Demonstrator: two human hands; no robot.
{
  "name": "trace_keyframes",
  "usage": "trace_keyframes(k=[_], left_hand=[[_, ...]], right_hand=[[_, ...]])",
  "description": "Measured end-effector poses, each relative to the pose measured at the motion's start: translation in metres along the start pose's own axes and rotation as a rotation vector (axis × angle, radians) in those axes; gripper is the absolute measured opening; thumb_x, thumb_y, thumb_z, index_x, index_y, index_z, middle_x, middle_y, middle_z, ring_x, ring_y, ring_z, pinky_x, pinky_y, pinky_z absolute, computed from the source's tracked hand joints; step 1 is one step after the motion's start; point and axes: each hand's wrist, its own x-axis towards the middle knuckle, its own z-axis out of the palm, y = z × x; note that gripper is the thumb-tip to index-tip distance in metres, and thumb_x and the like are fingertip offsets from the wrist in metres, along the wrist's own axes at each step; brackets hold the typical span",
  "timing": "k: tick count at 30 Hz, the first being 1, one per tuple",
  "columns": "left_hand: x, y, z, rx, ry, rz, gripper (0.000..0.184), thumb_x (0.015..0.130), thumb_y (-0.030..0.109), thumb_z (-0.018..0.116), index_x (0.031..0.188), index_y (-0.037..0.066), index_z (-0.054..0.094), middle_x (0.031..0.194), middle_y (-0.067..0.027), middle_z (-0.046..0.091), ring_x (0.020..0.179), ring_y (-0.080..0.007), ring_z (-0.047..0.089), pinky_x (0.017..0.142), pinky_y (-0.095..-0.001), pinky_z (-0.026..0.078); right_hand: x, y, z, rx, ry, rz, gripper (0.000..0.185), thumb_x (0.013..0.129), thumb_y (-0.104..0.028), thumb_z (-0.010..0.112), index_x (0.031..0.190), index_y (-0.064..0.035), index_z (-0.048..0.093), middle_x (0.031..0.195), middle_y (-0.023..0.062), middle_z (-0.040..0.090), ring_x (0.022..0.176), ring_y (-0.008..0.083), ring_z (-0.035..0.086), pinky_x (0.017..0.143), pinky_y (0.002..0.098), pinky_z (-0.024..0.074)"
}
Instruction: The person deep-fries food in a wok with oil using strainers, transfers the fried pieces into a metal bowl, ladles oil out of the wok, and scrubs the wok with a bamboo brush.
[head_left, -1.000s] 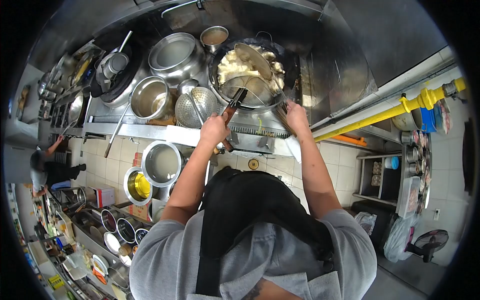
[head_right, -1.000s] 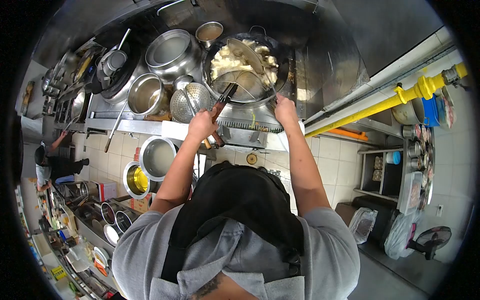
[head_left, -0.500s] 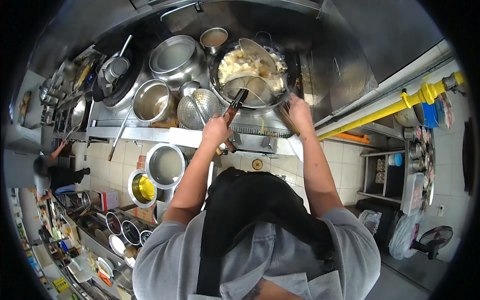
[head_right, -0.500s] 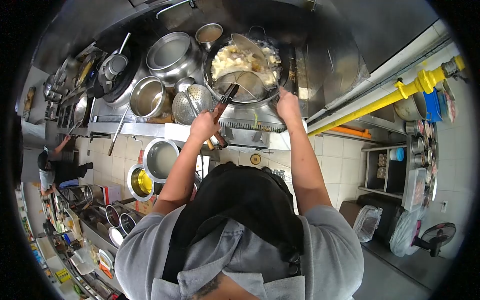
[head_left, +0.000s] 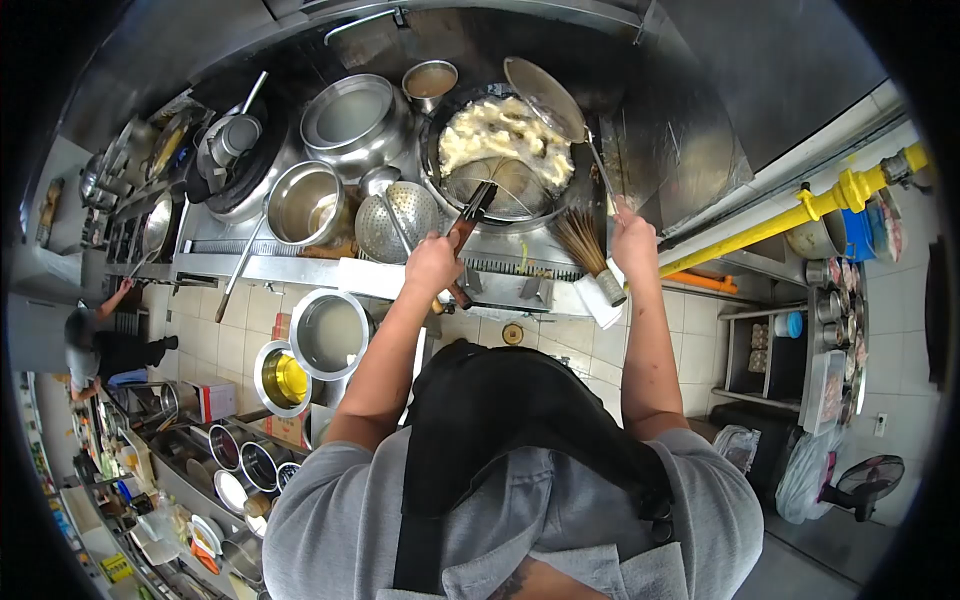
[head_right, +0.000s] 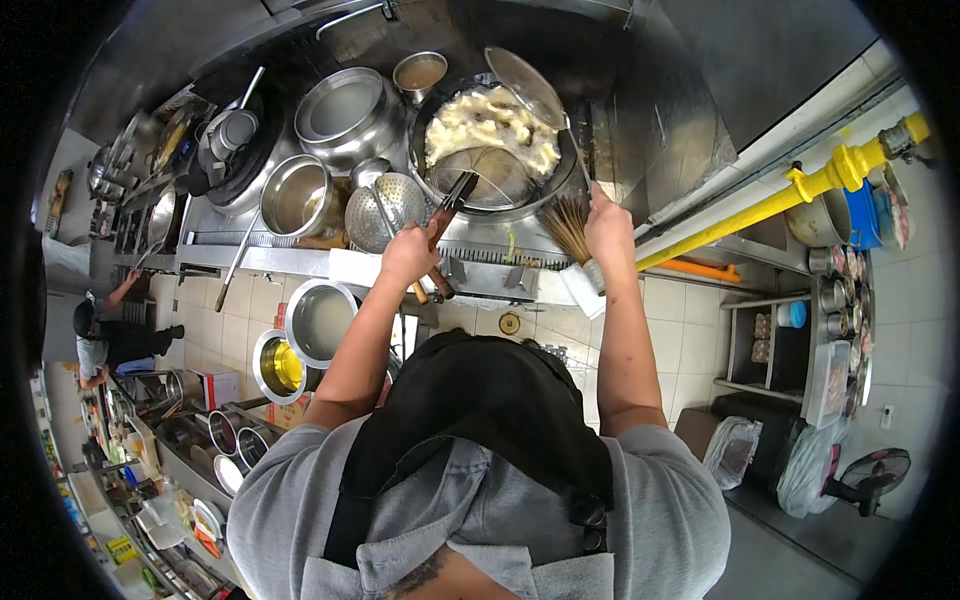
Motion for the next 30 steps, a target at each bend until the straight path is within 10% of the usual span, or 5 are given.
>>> trace_keyframes(k=[4,30], left_hand=[[-0.001,-0.001,-0.001,-0.001,0.022,0.034,0.041,0.076,0.016,0.071,0.115,0.004,0.061,0.107,-0.0258,0.065,0.097,-0.0432,0.067,0.087,-0.0483,0.056],[0.001,-0.005,0.002,0.026,0.049,0.025,0.059,0.074,0.016,0.073,0.132,0.012,0.060,0.107,-0.0258,0.065,0.098,-0.0419,0.067,0.087,-0.0479,0.055]], right_hand=[[0.015,0.012,0.035,-0.075,-0.049,0.005,0.040,0.095,-0.011,0.050,0.133,-0.0136,0.062,0.099,0.0290,0.067,0.097,0.0464,0.065,0.087,0.0516,0.0516],[0.047,0.013,0.023,-0.174,-0.160,0.009,0.041,0.097,-0.011,0.047,0.135,-0.0178,0.061,0.112,0.0272,0.066,0.108,0.0430,0.064,0.096,0.0498,0.0501]])
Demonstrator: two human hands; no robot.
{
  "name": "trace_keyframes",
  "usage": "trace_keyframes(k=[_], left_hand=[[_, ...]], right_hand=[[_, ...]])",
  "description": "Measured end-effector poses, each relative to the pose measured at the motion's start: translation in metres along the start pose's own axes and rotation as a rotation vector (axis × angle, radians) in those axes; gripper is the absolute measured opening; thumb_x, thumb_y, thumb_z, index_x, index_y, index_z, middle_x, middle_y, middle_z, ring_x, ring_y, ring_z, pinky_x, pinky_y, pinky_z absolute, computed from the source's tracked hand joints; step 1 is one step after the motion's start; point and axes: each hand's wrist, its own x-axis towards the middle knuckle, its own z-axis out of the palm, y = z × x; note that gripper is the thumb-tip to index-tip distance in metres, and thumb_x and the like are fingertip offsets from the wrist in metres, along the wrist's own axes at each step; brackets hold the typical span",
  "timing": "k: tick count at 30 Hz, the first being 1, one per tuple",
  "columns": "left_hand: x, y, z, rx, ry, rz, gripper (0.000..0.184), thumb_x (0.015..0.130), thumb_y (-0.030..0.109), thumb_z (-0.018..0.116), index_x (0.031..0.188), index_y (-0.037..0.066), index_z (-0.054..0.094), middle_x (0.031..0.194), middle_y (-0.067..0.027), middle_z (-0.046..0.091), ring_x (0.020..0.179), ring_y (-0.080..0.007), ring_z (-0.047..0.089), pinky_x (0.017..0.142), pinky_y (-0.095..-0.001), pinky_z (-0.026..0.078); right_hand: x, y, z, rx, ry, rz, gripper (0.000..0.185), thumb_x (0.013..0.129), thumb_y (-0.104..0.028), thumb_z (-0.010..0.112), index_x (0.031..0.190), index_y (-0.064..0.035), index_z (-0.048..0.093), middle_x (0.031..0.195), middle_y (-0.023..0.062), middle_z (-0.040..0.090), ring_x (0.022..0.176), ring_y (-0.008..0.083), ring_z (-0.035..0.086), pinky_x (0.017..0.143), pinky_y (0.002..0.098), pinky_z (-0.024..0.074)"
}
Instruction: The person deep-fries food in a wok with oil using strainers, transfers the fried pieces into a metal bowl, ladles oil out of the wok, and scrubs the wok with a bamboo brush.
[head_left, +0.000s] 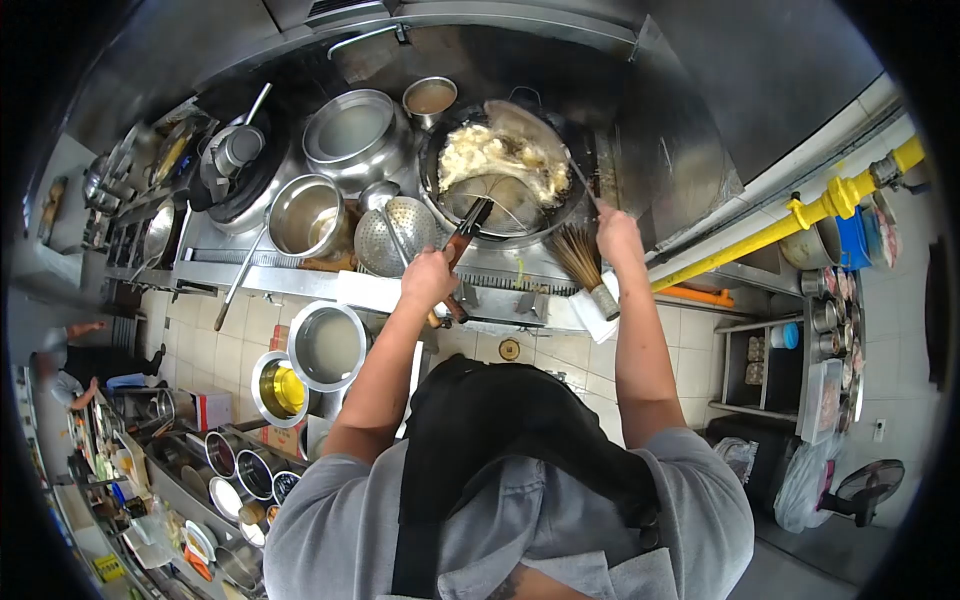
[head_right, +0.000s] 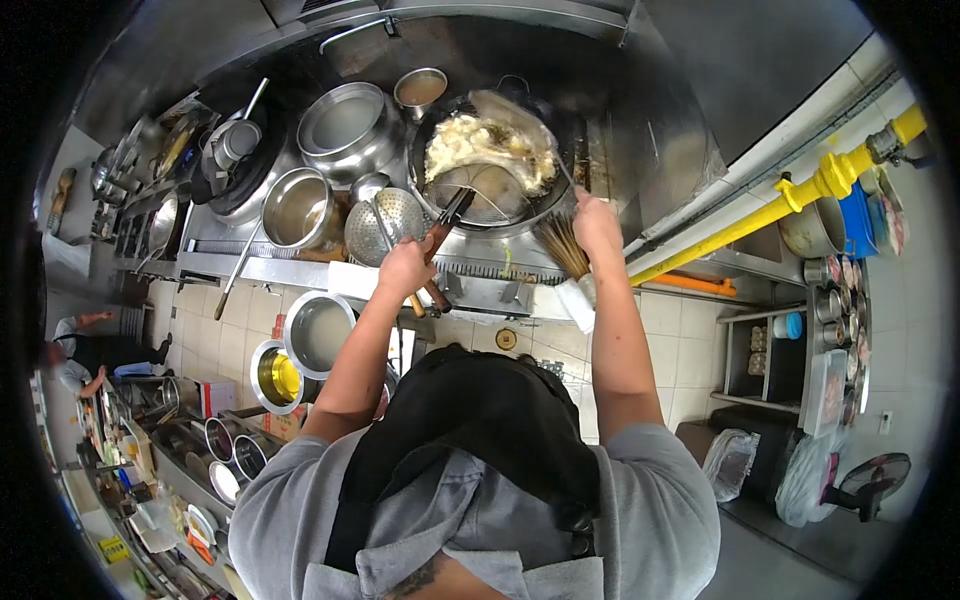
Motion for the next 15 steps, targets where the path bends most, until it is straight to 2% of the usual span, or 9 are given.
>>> trace_keyframes(k=[2,5,8,9,11,12,13,15], left_hand=[[-0.002,-0.001,0.003,-0.010,0.012,-0.005,0.060,0.074,0.016,0.072,0.132,0.012,0.059,0.108,-0.0270,0.065,0.096,-0.0428,0.067,0.086,-0.0484,0.055],[-0.002,-0.002,0.009,-0.037,0.038,-0.009,0.060,0.074,0.015,0.071,0.133,0.012,0.058,0.108,-0.0275,0.065,0.094,-0.0435,0.067,0.086,-0.0490,0.055],[-0.006,0.004,0.007,-0.027,0.040,-0.026,0.061,0.075,0.014,0.071,0.134,0.012,0.057,0.107,-0.0264,0.065,0.097,-0.0423,0.067,0.086,-0.0488,0.056],[-0.005,0.004,0.008,-0.024,0.042,-0.032,0.061,0.075,0.014,0.071,0.134,0.012,0.057,0.108,-0.0257,0.065,0.098,-0.0418,0.067,0.086,-0.0484,0.056],[-0.004,0.003,0.008,-0.017,0.028,-0.043,0.062,0.075,0.014,0.071,0.135,0.012,0.056,0.109,-0.0248,0.065,0.100,-0.0414,0.066,0.087,-0.0478,0.056],[-0.003,0.002,0.008,-0.007,0.008,-0.047,0.063,0.076,0.013,0.072,0.136,0.012,0.055,0.110,-0.0239,0.064,0.102,-0.0410,0.066,0.087,-0.0472,0.056],[-0.002,0.001,0.010,-0.012,0.012,-0.060,0.063,0.076,0.013,0.072,0.136,0.012,0.055,0.110,-0.0239,0.064,0.102,-0.0410,0.066,0.087,-0.0472,0.056],[0.001,-0.001,0.014,0.021,-0.010,-0.064,0.063,0.076,0.013,0.072,0.136,0.012,0.055,0.111,-0.0225,0.064,0.103,-0.0410,0.066,0.088,-0.0468,0.055]], right_hand=[[-0.016,-0.013,-0.025,0.053,0.066,0.075,0.041,0.097,-0.012,0.048,0.135,-0.0179,0.062,0.109,0.0274,0.067,0.107,0.0437,0.064,0.095,0.0500,0.0498],[-0.016,-0.003,-0.037,0.139,0.169,0.073,0.038,0.097,-0.012,0.049,0.131,-0.0140,0.064,0.109,0.0281,0.066,0.108,0.0444,0.063,0.093,0.0504,0.0502],[0.003,0.021,-0.017,0.165,0.206,0.039,0.038,0.096,-0.012,0.053,0.133,-0.0122,0.062,0.113,0.0285,0.065,0.109,0.0435,0.063,0.093,0.0482,0.0506],[0.008,0.021,-0.011,0.165,0.205,0.031,0.038,0.096,-0.012,0.053,0.133,-0.0122,0.062,0.113,0.0285,0.065,0.109,0.0435,0.063,0.093,0.0482,0.0506],[0.016,0.020,0.007,0.102,0.052,0.109,0.035,0.095,-0.011,0.054,0.128,-0.0089,0.065,0.113,0.0276,0.065,0.110,0.0452,0.061,0.095,0.0492,0.0494],[0.043,0.069,0.065,-0.026,0.171,-0.128,0.034,0.097,-0.011,0.054,0.129,-0.0074,0.063,0.093,0.0216,0.072,0.078,0.0399,0.070,0.068,0.0473,0.0563],[0.049,0.070,0.079,-0.028,0.165,-0.141,0.034,0.097,-0.011,0.054,0.129,-0.0074,0.063,0.093,0.0216,0.072,0.078,0.0399,0.070,0.068,0.0473,0.0563],[0.055,0.064,0.091,1.036,-0.381,0.425,0.031,0.100,-0.011,0.053,0.130,-0.0077,0.058,0.070,0.0085,0.063,0.045,0.0203,0.054,0.038,0.0354,0.0408]])
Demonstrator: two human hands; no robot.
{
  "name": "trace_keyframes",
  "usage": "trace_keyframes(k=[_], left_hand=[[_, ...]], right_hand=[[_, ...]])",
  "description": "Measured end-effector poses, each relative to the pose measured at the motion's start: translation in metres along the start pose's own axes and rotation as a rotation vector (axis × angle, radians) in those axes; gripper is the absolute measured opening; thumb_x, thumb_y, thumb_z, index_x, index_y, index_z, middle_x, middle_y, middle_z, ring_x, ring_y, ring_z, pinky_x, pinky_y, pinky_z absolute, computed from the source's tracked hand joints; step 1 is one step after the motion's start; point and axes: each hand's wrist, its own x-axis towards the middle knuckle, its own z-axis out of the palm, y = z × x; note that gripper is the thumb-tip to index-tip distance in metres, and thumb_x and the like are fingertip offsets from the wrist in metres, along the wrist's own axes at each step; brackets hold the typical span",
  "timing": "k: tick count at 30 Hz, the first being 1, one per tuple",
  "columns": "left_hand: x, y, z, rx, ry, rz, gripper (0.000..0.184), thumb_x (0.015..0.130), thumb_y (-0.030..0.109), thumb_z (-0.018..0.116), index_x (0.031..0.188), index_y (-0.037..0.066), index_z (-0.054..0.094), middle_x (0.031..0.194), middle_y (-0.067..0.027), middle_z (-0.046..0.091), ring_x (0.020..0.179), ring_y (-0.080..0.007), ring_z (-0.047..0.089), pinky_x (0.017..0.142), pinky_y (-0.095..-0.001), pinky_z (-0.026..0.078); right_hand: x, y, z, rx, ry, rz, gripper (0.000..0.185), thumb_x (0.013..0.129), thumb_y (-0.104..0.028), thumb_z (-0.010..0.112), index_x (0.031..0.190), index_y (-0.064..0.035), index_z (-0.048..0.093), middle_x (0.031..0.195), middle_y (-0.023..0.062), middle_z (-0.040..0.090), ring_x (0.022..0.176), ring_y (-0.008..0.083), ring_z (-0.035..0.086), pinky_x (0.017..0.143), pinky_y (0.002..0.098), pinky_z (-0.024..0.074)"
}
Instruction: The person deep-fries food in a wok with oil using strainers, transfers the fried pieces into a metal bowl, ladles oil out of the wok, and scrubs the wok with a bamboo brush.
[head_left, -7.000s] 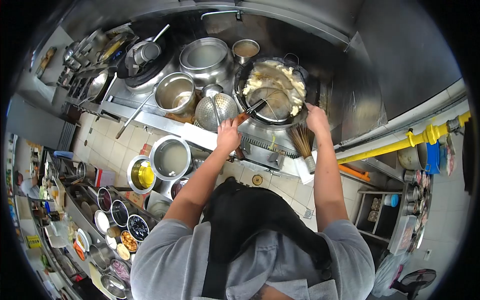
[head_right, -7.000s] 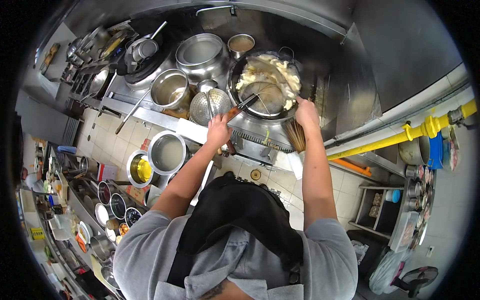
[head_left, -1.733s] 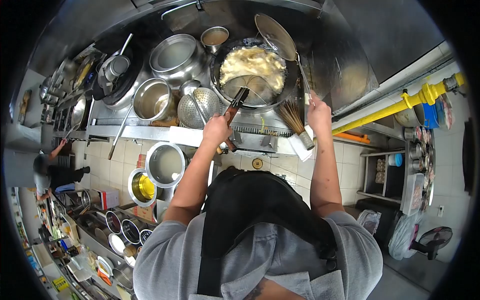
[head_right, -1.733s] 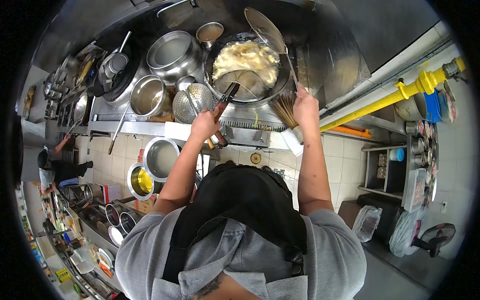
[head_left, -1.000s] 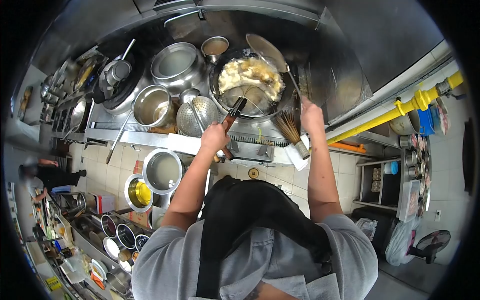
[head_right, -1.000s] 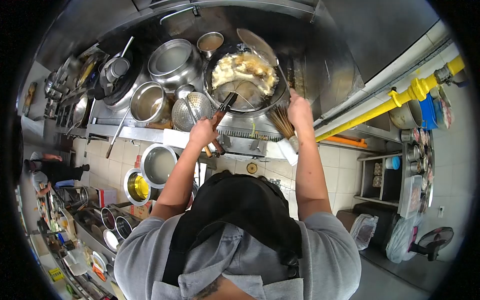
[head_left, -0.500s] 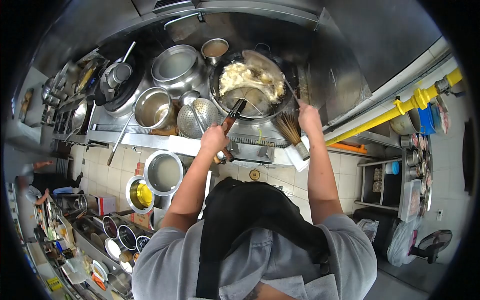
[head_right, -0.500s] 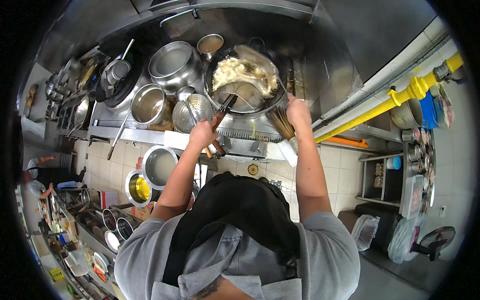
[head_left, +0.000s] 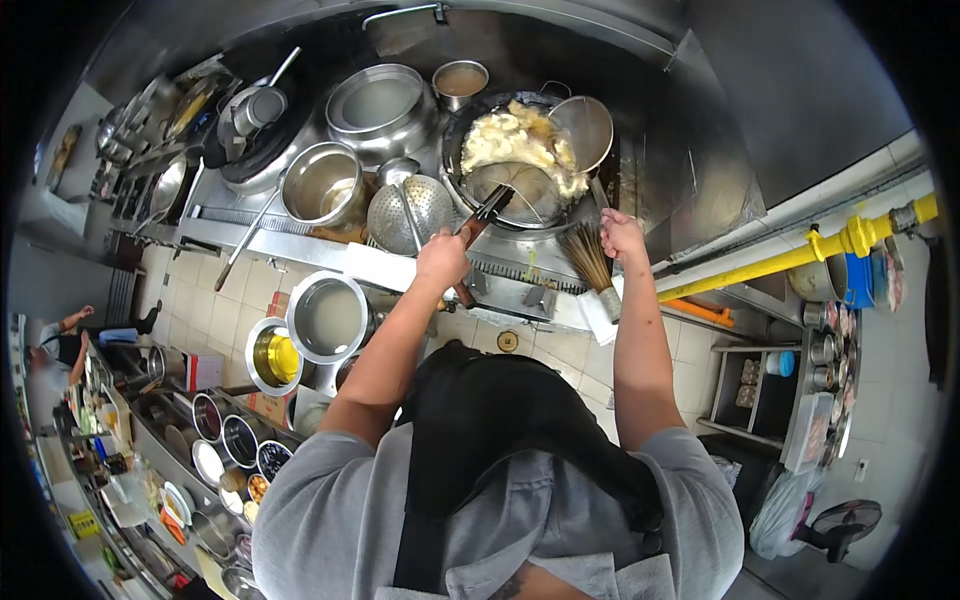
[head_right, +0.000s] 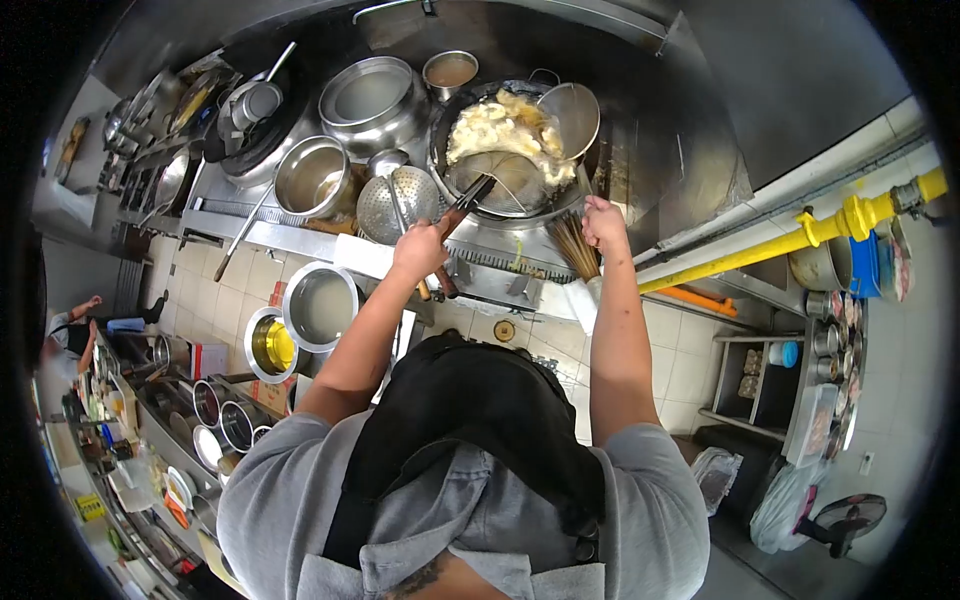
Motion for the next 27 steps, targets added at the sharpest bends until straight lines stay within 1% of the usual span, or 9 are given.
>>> trace_keyframes(k=[1,8,9,10,12,13,16,23,27], left_hand=[[0.002,-0.003,0.005,0.001,0.012,0.005,0.063,0.077,0.014,0.072,0.137,0.012,0.055,0.111,-0.0220,0.064,0.103,-0.0402,0.066,0.088,-0.0466,0.056],[0.010,-0.019,0.037,0.026,0.076,-0.006,0.060,0.082,0.010,0.063,0.141,0.011,0.053,0.116,-0.0206,0.063,0.107,-0.0369,0.065,0.087,-0.0440,0.057],[0.008,-0.017,0.033,0.025,0.061,-0.015,0.058,0.084,0.009,0.059,0.142,0.011,0.053,0.116,-0.0206,0.063,0.108,-0.0370,0.064,0.088,-0.0435,0.057],[0.008,-0.020,0.036,0.023,0.061,-0.023,0.058,0.084,0.009,0.059,0.142,0.011,0.053,0.116,-0.0206,0.063,0.108,-0.0370,0.064,0.088,-0.0435,0.057],[0.010,-0.025,0.045,-0.016,0.111,-0.025,0.064,0.080,0.007,0.065,0.142,0.012,0.051,0.114,-0.0216,0.062,0.105,-0.0386,0.065,0.088,-0.0455,0.056],[0.009,-0.026,0.048,-0.018,0.113,-0.031,0.064,0.080,0.007,0.065,0.142,0.012,0.051,0.114,-0.0216,0.062,0.105,-0.0386,0.065,0.088,-0.0455,0.056],[0.005,-0.026,0.049,-0.017,0.185,-0.005,0.063,0.081,0.006,0.063,0.143,0.011,0.051,0.115,-0.0226,0.062,0.107,-0.0389,0.064,0.090,-0.0460,0.054],[-0.011,0.003,-0.002,-0.015,-0.025,-0.024,0.060,0.081,0.006,0.062,0.140,0.006,0.053,0.115,-0.0241,0.063,0.108,-0.0395,0.064,0.091,-0.0454,0.054],[-0.013,0.002,-0.007,-0.012,0.019,0.020,0.054,0.081,0.008,0.061,0.135,0.005,0.055,0.111,-0.0238,0.064,0.103,-0.0396,0.066,0.087,-0.0448,0.055]], right_hand=[[-0.009,-0.008,0.006,0.135,-0.045,0.077,0.038,0.102,-0.013,0.053,0.140,-0.0119,0.050,0.064,-0.0015,0.048,0.040,0.0050,0.035,0.033,0.0239,0.0235],[-0.077,-0.052,0.027,-0.172,0.079,-0.122,0.038,0.103,-0.015,0.052,0.140,-0.0139,0.055,0.063,-0.0022,0.049,0.038,0.0047,0.034,0.032,0.0247,0.0219],[-0.079,-0.062,0.025,-0.349,0.113,-0.138,0.036,0.101,-0.015,0.054,0.136,-0.0135,0.060,0.070,0.0077,0.064,0.047,0.0187,0.057,0.040,0.0344,0.0428],[-0.074,-0.062,0.025,-0.353,0.105,-0.138,0.036,0.101,-0.015,0.054,0.136,-0.0135,0.060,0.070,0.0077,0.064,0.047,0.0187,0.057,0.040,0.0344,0.0428],[-0.066,-0.060,0.027,-0.971,0.384,-0.783,0.036,0.097,-0.014,0.056,0.132,-0.0127,0.063,0.096,0.0202,0.073,0.083,0.0371,0.071,0.072,0.0452,0.0562],[-0.096,-0.090,0.045,-0.924,0.341,-0.546,0.035,0.095,-0.013,0.056,0.129,-0.0121,0.065,0.115,0.0236,0.066,0.112,0.0431,0.061,0.097,0.0476,0.0484],[-0.112,-0.107,0.057,-0.971,0.320,-0.549,0.035,0.095,-0.014,0.056,0.129,-0.0135,0.065,0.112,0.0244,0.067,0.107,0.0429,0.064,0.093,0.0487,0.0505],[-0.057,-0.085,0.071,-1.147,0.154,-0.567,0.036,0.095,-0.011,0.054,0.130,-0.0114,0.064,0.110,0.0280,0.066,0.107,0.0471,0.062,0.094,0.0505,0.0497],[-0.094,-0.098,0.078,-1.067,0.255,-0.549,0.035,0.095,-0.010,0.053,0.129,-0.0071,0.064,0.109,0.0292,0.066,0.107,0.0461,0.062,0.093,0.0504,0.0498]])
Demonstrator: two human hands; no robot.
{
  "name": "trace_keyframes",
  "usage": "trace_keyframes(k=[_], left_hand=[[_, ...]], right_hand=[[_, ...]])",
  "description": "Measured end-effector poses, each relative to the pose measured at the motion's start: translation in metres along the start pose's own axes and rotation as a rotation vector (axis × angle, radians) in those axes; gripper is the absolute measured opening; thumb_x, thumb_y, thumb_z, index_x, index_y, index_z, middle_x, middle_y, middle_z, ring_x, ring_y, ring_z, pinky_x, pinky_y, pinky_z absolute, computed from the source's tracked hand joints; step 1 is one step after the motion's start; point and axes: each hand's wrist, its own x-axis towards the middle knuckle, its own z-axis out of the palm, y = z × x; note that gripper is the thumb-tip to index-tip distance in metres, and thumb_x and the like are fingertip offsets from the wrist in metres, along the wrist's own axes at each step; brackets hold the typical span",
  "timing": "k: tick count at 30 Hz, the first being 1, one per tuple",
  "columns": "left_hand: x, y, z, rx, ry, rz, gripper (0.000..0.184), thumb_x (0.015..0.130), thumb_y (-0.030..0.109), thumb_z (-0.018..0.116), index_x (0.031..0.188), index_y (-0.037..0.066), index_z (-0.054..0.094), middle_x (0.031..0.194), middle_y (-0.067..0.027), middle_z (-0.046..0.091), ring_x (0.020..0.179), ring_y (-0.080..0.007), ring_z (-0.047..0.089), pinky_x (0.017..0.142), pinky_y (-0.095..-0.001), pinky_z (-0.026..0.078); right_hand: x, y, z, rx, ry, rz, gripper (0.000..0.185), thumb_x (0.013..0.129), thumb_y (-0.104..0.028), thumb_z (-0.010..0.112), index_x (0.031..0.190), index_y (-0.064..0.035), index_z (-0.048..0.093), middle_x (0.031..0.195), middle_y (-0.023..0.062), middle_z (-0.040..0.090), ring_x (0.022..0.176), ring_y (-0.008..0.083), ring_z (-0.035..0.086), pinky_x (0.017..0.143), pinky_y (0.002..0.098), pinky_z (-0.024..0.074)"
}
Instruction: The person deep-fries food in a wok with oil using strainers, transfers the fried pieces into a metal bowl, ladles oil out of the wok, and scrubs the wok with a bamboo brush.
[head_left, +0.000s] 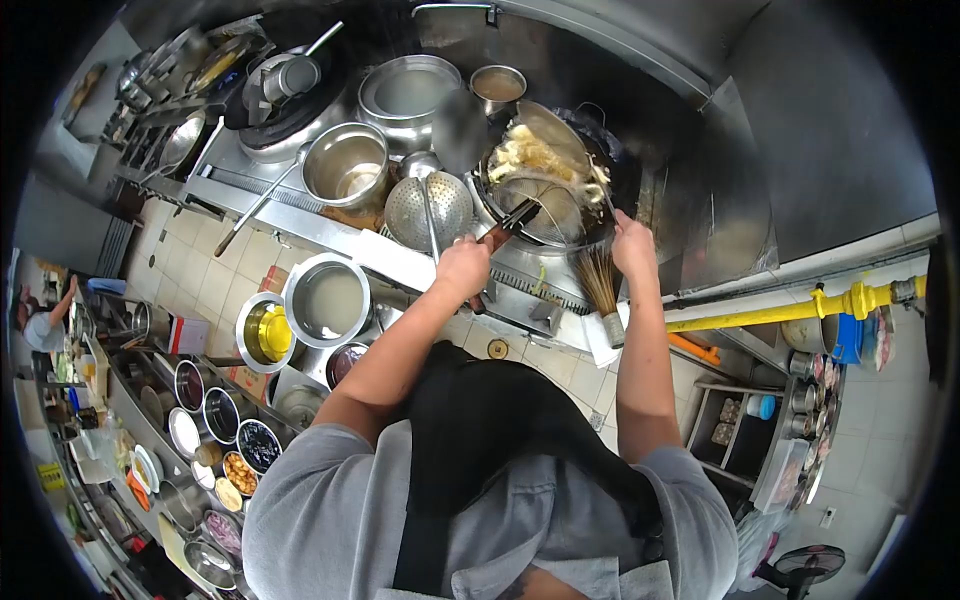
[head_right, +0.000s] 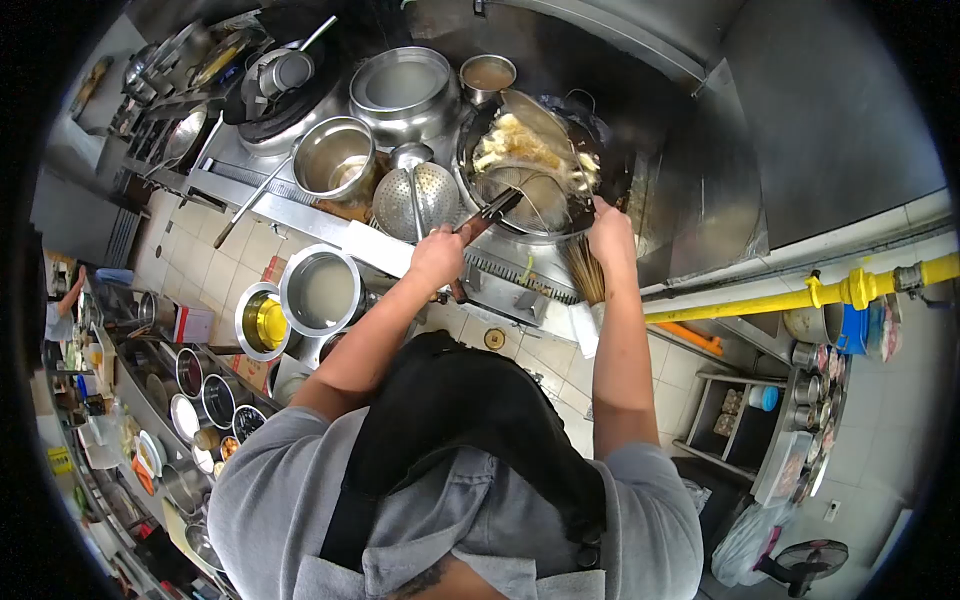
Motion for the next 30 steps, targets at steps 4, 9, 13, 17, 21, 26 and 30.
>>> trace_keyframes(k=[4,9,13,17,21,26,30], left_hand=[[-0.004,0.000,-0.005,0.014,0.017,0.040,0.040,0.089,0.010,0.055,0.127,0.000,0.058,0.111,-0.0230,0.064,0.106,-0.0379,0.065,0.085,-0.0424,0.057],[0.002,-0.013,0.005,-0.025,-0.012,0.073,0.059,0.079,0.014,0.064,0.137,0.006,0.055,0.112,-0.0229,0.064,0.104,-0.0389,0.065,0.087,-0.0452,0.056],[0.005,-0.025,0.006,-0.087,-0.003,0.113,0.059,0.080,0.013,0.065,0.137,0.005,0.055,0.112,-0.0236,0.062,0.106,-0.0398,0.064,0.088,-0.0453,0.056],[0.008,-0.032,0.019,-0.123,0.006,0.130,0.064,0.078,0.013,0.067,0.140,0.006,0.053,0.115,-0.0231,0.061,0.107,-0.0394,0.063,0.089,-0.0458,0.055],[0.013,-0.039,0.030,-0.133,0.019,0.170,0.066,0.080,0.014,0.067,0.143,0.005,0.050,0.116,-0.0238,0.060,0.106,-0.0396,0.063,0.089,-0.0463,0.055],[-0.005,-0.051,0.028,-0.173,-0.019,0.144,0.067,0.086,0.021,0.068,0.147,0.006,0.044,0.114,-0.0251,0.060,0.101,-0.0408,0.065,0.085,-0.0473,0.056],[-0.041,-0.062,0.011,-0.158,-0.018,0.103,0.057,0.087,0.026,0.065,0.136,0.002,0.051,0.103,-0.0211,0.066,0.092,-0.0390,0.069,0.078,-0.0472,0.057]], right_hand=[[-0.019,-0.024,-0.008,0.023,0.032,-0.002,0.035,0.096,-0.011,0.053,0.129,-0.0088,0.064,0.109,0.0284,0.066,0.107,0.0456,0.062,0.093,0.0502,0.0500],[0.003,-0.016,0.013,-0.098,-0.078,0.007,0.034,0.096,-0.013,0.054,0.128,-0.0123,0.065,0.109,0.0269,0.066,0.107,0.0447,0.062,0.092,0.0497,0.0508],[-0.018,-0.028,0.001,-0.079,0.059,0.057,0.034,0.095,-0.013,0.055,0.128,-0.0122,0.066,0.109,0.0266,0.067,0.107,0.0446,0.062,0.092,0.0494,0.0511],[-0.020,-0.043,0.002,-0.039,0.087,0.053,0.034,0.094,-0.012,0.056,0.127,-0.0124,0.066,0.109,0.0261,0.067,0.105,0.0449,0.063,0.092,0.0486,0.0514],[-0.005,-0.023,0.030,-0.095,0.006,0.050,0.036,0.094,-0.012,0.052,0.127,-0.0149,0.066,0.108,0.0276,0.066,0.105,0.0441,0.064,0.092,0.0493,0.0508],[-0.054,-0.027,0.018,-0.005,0.200,0.137,0.033,0.093,-0.010,0.058,0.125,-0.0068,0.066,0.105,0.0285,0.067,0.098,0.0434,0.066,0.085,0.0486,0.0527],[-0.089,-0.003,0.030,0.073,0.323,0.098,0.034,0.096,-0.009,0.057,0.129,-0.0039,0.063,0.088,0.0204,0.072,0.076,0.0325,0.070,0.070,0.0406,0.0546]])
